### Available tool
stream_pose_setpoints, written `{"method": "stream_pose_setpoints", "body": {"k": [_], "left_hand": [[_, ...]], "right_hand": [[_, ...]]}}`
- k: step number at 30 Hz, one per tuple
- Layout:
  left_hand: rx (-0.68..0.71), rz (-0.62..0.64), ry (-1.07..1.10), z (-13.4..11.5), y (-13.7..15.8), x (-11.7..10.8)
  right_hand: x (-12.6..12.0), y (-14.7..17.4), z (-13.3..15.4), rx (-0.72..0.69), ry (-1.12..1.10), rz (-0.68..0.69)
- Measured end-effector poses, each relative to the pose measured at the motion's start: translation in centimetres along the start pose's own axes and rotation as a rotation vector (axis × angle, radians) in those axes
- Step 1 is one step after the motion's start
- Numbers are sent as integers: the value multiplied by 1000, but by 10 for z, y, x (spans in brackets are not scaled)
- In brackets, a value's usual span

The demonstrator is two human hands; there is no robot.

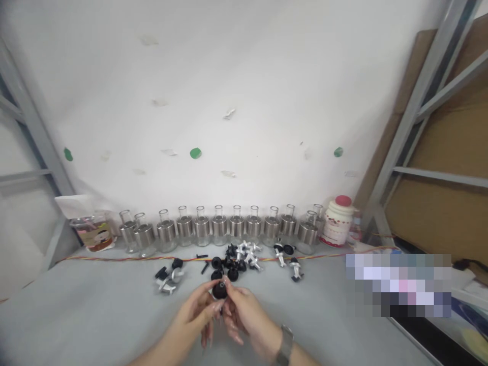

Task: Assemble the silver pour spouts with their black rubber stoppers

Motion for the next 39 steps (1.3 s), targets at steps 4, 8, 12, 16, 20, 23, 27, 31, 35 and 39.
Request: {"method": "stream_pose_setpoints", "body": {"k": [4,8,12,16,20,23,27,31,35,39], "left_hand": [[202,-127,-480,-3,4,-11],[244,-193,-718,-6,8,-19],[324,-246,-794,-9,10,-22],[497,-260,-974,-12,11,-23],[478,-193,-1212,-18,12,-20],[432,-167,-1327,-26,14,-18],[428,-60,-1388,-35,15,-16],[419,32,-1411,-35,14,-14],[406,40,-1403,-30,14,-13],[374,37,-1350,-25,15,-11]], "right_hand": [[1,1,4,35,45,30],[-3,6,17,-209,343,-63],[0,24,40,-514,826,28],[7,35,43,-552,1080,162],[9,32,34,-566,1285,49],[7,27,29,-590,1434,25],[3,24,25,-598,1543,47],[5,25,23,-528,1582,65],[7,27,24,-489,1598,69],[7,28,24,-474,1616,105]]}}
Point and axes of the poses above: each hand's wrist, its own y-axis away from the middle knuckle, its own x-axis out of the palm, z = x × y, the point moved 2 cm from there along -y, towards the middle knuckle, and after that the axes turned 12 degrees about -y, right-handed, at the moved point
